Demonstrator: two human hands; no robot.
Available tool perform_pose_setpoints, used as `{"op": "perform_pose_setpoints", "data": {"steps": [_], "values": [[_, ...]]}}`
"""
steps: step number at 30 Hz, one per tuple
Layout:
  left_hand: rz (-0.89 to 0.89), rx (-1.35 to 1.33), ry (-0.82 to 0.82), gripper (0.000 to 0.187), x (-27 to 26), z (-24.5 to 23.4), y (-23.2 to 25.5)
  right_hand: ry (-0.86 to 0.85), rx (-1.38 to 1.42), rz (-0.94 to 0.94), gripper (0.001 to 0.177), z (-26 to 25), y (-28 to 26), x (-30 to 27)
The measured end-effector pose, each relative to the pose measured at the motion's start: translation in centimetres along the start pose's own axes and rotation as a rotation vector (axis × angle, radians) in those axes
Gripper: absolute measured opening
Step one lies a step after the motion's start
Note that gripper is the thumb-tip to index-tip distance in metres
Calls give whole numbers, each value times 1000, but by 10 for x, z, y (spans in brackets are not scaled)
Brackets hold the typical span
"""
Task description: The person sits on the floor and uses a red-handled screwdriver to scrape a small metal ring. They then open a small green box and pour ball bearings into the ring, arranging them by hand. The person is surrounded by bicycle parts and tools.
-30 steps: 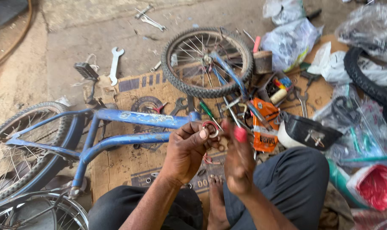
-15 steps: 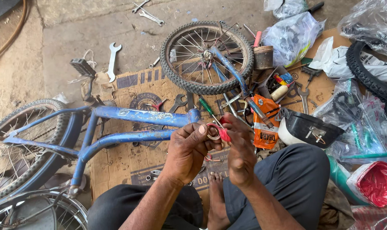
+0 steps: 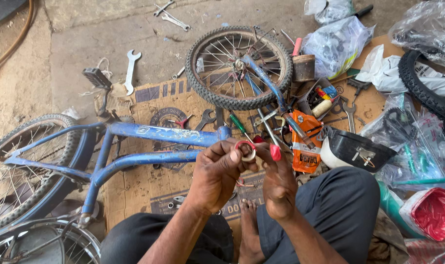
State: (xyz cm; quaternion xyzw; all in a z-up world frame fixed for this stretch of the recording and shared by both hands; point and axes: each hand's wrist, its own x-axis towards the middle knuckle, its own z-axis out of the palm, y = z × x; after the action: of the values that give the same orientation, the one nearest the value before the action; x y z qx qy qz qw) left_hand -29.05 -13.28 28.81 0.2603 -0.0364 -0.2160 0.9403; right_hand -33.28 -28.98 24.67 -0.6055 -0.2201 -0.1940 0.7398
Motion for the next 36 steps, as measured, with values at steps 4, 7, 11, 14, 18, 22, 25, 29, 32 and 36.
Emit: {"op": "perform_pose_setpoints", "data": {"steps": [4, 7, 11, 14, 18, 22, 25, 29, 32, 36], "values": [[-66, -5, 22, 20, -3, -3, -5, -41, 181, 99, 75, -5, 0, 0], [-101, -50, 56, 25, 0, -2, -5, -49, 545, 223, 81, -4, -1, 10], [-90, -67, 68, 26, 1, -5, -8, -12, 752, 328, 82, 3, 0, 10], [-95, -87, 54, 26, 1, -9, -10, 17, 814, 370, 82, 6, 4, 3], [-82, -92, 69, 25, 2, -9, -10, 71, 753, 333, 79, 10, 0, 0], [-91, -49, 74, 30, 1, -9, -6, 12, 607, 215, 71, 2, -5, 12], [-88, -69, 47, 30, -1, -9, -5, -84, 433, 181, 73, -8, -1, 17], [-40, -90, 48, 26, 0, -5, -3, -47, 282, 223, 79, -3, 3, 9], [30, -88, 5, 21, 0, -7, -1, -53, -67, -24, 73, 3, 2, -5], [-23, -102, -7, 18, -3, -10, -3, -10, -31, -43, 77, 1, 5, -10]]}}
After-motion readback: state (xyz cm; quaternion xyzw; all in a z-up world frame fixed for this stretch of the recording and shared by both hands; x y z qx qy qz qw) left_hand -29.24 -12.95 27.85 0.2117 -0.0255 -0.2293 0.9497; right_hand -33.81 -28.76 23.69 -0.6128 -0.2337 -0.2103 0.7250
